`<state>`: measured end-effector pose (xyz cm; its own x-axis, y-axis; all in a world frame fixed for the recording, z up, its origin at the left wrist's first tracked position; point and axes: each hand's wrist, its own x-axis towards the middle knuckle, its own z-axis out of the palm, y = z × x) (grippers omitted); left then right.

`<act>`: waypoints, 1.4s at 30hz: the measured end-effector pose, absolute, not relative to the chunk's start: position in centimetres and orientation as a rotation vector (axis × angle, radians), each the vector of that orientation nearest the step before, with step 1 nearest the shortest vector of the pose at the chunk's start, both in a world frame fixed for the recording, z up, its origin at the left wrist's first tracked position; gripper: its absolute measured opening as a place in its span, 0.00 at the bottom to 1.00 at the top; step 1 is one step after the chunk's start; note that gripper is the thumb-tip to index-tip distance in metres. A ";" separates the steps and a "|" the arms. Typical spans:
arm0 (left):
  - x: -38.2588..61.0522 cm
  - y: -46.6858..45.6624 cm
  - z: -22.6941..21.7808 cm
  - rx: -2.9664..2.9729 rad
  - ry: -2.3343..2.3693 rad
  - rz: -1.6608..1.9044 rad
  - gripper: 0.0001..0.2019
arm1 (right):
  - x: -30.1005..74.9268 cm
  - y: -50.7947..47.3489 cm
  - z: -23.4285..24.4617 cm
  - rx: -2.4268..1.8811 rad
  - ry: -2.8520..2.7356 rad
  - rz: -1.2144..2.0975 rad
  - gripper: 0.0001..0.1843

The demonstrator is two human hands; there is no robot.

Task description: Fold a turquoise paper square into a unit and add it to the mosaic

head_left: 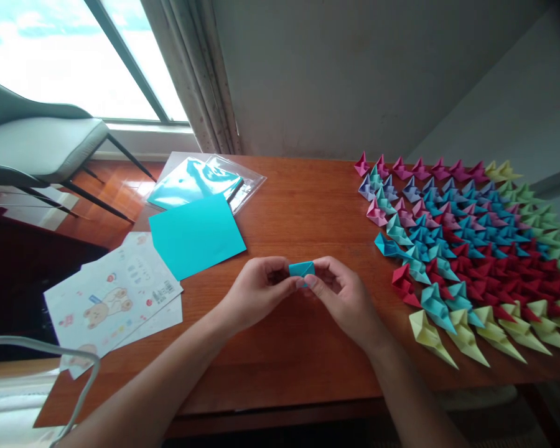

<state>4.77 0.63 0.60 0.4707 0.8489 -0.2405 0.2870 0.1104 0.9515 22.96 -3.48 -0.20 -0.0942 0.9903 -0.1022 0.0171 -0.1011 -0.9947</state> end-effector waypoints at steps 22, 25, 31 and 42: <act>5.0 0.0 1.3 1.412 0.922 0.406 0.13 | 23.5 -3.4 -0.2 -1.344 -1.462 1.115 0.10; 5.0 0.1 1.2 1.411 0.953 0.416 0.14 | 23.4 -3.4 -0.3 -1.336 -1.393 1.208 0.11; 5.3 0.3 1.2 1.352 1.030 0.543 0.15 | 22.9 -3.4 -0.3 -1.282 -1.289 1.309 0.12; 5.4 0.3 1.5 1.333 0.996 0.627 0.12 | 23.3 -3.3 -0.4 -1.366 -1.382 1.185 0.12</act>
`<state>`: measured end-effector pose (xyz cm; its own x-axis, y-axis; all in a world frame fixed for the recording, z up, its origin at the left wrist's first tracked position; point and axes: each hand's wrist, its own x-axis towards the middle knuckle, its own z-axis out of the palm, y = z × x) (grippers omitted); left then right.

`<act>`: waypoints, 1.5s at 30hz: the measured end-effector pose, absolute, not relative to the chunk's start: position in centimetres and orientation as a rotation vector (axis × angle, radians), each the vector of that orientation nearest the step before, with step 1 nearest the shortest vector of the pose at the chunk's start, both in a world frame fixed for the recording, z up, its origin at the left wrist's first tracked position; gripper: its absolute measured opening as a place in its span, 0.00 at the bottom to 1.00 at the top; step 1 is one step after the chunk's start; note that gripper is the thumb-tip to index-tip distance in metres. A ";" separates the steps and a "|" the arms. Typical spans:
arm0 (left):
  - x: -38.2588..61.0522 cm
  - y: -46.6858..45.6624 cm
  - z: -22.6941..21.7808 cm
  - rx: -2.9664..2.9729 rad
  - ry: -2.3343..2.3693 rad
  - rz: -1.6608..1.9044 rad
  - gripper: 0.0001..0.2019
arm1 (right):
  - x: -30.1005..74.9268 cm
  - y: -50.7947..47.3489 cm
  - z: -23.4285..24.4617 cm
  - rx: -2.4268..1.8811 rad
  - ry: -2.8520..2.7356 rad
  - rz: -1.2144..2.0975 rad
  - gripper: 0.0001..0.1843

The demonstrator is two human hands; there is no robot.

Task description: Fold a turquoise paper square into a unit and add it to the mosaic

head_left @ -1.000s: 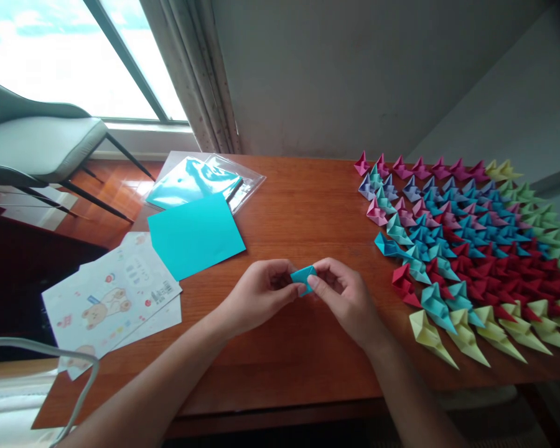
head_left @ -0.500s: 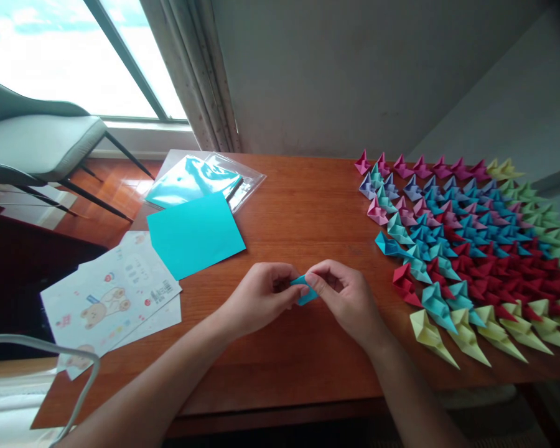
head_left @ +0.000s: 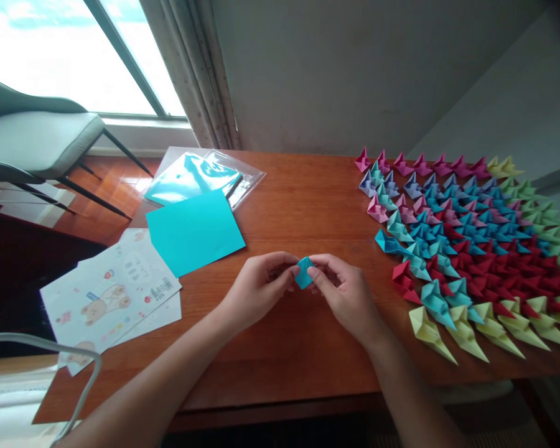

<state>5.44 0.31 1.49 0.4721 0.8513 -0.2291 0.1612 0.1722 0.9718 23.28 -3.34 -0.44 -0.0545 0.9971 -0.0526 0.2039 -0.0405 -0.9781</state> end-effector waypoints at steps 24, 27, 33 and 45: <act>5.4 -0.3 0.8 2.414 1.480 0.252 0.08 | 22.8 -3.1 -0.7 -1.400 -2.055 0.517 0.10; 5.3 -0.2 1.1 2.508 1.430 0.260 0.09 | 22.8 -3.1 -0.8 -1.412 -2.077 0.496 0.10; 5.0 0.2 1.0 2.633 1.363 0.350 0.08 | 22.9 -3.1 -0.9 -1.427 -2.108 0.457 0.10; 3.8 0.9 1.4 2.590 1.128 0.231 0.10 | 23.2 -3.1 -0.8 -1.412 -2.153 0.432 0.11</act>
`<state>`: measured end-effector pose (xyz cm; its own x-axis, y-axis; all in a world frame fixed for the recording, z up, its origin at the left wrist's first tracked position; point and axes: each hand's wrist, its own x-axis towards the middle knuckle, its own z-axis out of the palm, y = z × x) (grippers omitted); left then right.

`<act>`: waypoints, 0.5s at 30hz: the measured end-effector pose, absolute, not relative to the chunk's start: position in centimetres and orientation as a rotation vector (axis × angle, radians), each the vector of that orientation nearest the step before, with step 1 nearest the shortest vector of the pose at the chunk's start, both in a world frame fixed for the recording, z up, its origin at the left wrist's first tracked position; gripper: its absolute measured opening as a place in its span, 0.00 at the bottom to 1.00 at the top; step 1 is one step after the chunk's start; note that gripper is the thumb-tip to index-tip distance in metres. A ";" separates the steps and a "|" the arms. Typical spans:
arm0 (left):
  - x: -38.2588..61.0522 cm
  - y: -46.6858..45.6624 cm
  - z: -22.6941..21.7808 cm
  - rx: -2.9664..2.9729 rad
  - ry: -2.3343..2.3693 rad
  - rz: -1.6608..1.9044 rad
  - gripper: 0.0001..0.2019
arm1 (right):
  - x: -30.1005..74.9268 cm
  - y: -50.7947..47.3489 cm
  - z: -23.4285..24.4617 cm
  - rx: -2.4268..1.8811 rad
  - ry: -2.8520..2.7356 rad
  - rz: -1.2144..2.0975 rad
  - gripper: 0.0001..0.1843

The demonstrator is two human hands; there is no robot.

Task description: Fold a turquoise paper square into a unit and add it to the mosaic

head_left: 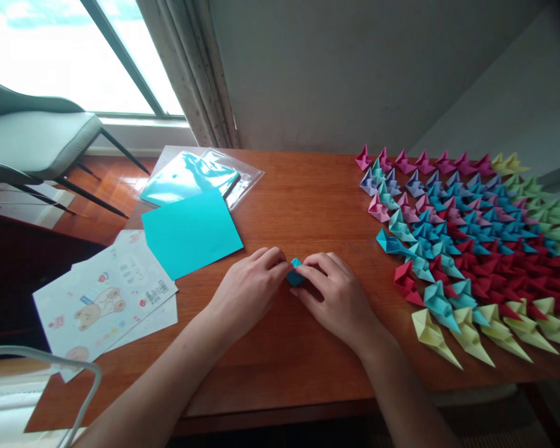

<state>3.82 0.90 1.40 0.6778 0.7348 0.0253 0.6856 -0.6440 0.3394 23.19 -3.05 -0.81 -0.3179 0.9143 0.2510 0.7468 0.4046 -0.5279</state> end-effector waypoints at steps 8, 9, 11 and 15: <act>3.8 0.6 1.5 2.609 1.133 0.219 0.11 | 22.9 -3.3 -0.8 -1.418 -2.122 0.405 0.07; 3.8 0.6 1.5 2.602 1.137 0.226 0.11 | 22.8 -3.3 -0.8 -1.428 -2.116 0.404 0.08; 3.8 0.5 1.5 2.577 1.143 0.253 0.10 | 22.6 -3.2 -0.9 -1.442 -2.087 0.415 0.10; 3.9 0.5 1.3 2.522 1.159 0.300 0.10 | 22.4 -3.0 -1.1 -1.461 -1.988 0.447 0.11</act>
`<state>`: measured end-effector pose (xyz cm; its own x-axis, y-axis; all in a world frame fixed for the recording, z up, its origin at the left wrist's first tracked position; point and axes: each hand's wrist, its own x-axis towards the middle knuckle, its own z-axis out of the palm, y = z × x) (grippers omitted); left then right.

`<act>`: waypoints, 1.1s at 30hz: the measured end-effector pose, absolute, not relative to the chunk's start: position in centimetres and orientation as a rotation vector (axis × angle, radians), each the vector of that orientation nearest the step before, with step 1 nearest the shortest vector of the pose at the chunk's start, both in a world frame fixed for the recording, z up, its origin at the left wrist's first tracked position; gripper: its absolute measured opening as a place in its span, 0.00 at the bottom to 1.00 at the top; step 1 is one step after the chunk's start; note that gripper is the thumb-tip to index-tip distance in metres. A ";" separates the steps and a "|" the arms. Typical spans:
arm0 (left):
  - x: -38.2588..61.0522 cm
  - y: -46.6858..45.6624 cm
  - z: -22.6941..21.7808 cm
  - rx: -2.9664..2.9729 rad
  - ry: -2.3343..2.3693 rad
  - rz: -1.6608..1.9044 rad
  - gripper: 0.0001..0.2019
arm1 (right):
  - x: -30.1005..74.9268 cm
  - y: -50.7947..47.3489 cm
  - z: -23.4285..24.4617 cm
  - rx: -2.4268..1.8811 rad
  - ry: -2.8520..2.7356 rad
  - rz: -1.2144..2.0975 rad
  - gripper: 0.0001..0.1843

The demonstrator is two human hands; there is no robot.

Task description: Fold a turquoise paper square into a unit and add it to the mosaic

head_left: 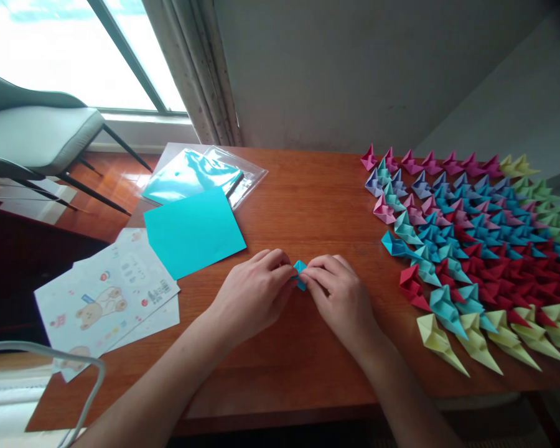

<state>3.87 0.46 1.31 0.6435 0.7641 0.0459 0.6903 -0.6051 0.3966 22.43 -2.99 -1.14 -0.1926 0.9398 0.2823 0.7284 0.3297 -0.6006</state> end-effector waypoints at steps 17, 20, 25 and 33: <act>4.4 0.3 1.4 2.538 1.246 0.228 0.11 | 23.2 -3.2 -1.1 -1.438 -2.004 0.428 0.05; 4.6 0.2 1.3 2.539 1.287 0.214 0.11 | 23.1 -2.9 -1.2 -1.458 -2.002 0.435 0.06; 4.6 0.1 0.8 2.522 1.326 0.258 0.11 | 23.0 -2.7 -1.4 -1.507 -2.007 0.437 0.05; 4.8 0.1 0.9 2.408 1.444 0.275 0.11 | 23.1 -2.8 -1.2 -1.530 -1.937 0.455 0.07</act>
